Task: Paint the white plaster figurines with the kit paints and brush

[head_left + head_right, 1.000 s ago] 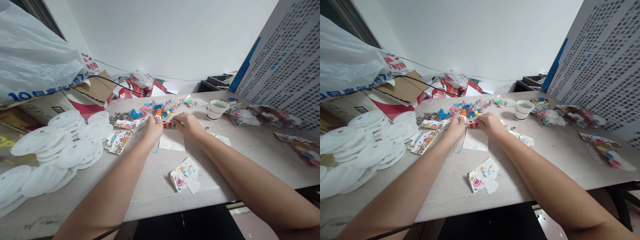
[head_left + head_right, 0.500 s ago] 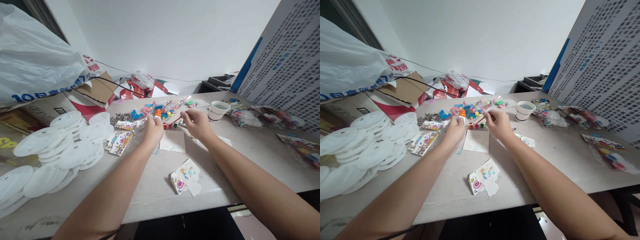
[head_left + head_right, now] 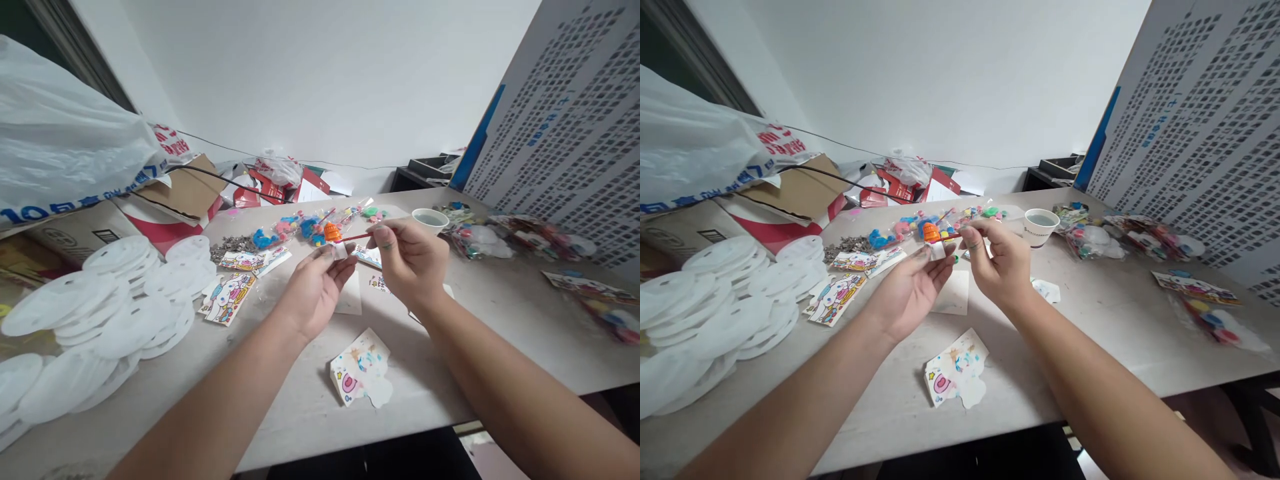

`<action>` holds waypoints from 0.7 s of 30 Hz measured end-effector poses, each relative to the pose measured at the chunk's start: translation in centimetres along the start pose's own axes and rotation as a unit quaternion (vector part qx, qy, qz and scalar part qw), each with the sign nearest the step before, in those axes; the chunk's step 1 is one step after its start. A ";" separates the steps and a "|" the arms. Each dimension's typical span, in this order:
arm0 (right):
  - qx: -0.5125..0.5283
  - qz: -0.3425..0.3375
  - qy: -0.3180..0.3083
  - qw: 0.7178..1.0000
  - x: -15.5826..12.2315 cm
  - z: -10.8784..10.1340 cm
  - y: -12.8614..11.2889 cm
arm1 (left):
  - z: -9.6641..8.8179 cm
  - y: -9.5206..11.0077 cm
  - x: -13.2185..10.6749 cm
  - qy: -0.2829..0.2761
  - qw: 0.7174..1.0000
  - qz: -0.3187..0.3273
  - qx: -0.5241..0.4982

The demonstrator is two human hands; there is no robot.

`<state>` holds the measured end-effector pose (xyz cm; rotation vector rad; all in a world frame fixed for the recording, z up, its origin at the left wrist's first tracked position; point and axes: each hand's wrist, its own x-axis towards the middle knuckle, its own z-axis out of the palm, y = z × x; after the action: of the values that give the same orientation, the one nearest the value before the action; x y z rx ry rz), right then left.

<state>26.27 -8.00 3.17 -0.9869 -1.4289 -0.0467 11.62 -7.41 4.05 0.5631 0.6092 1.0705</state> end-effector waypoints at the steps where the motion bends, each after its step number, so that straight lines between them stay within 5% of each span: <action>1: 0.002 0.000 0.005 1.000 0.0 -0.1 0.0 | 0.0 0.0 0.0 -0.006 1.000 0.013 0.000; 13: 0.021 -0.019 0.002 1.000 -0.2 0.1 0.2 | -0.2 -0.6 0.3 -0.017 0.987 0.122 0.099; 21: -0.014 -0.016 -0.007 1.000 0.3 -0.5 0.6 | -0.4 -0.6 0.4 -0.023 0.985 0.137 0.106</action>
<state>27.10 -7.74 3.20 -0.9890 -1.4613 -0.0844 11.87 -7.18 3.31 0.8741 0.6219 1.2547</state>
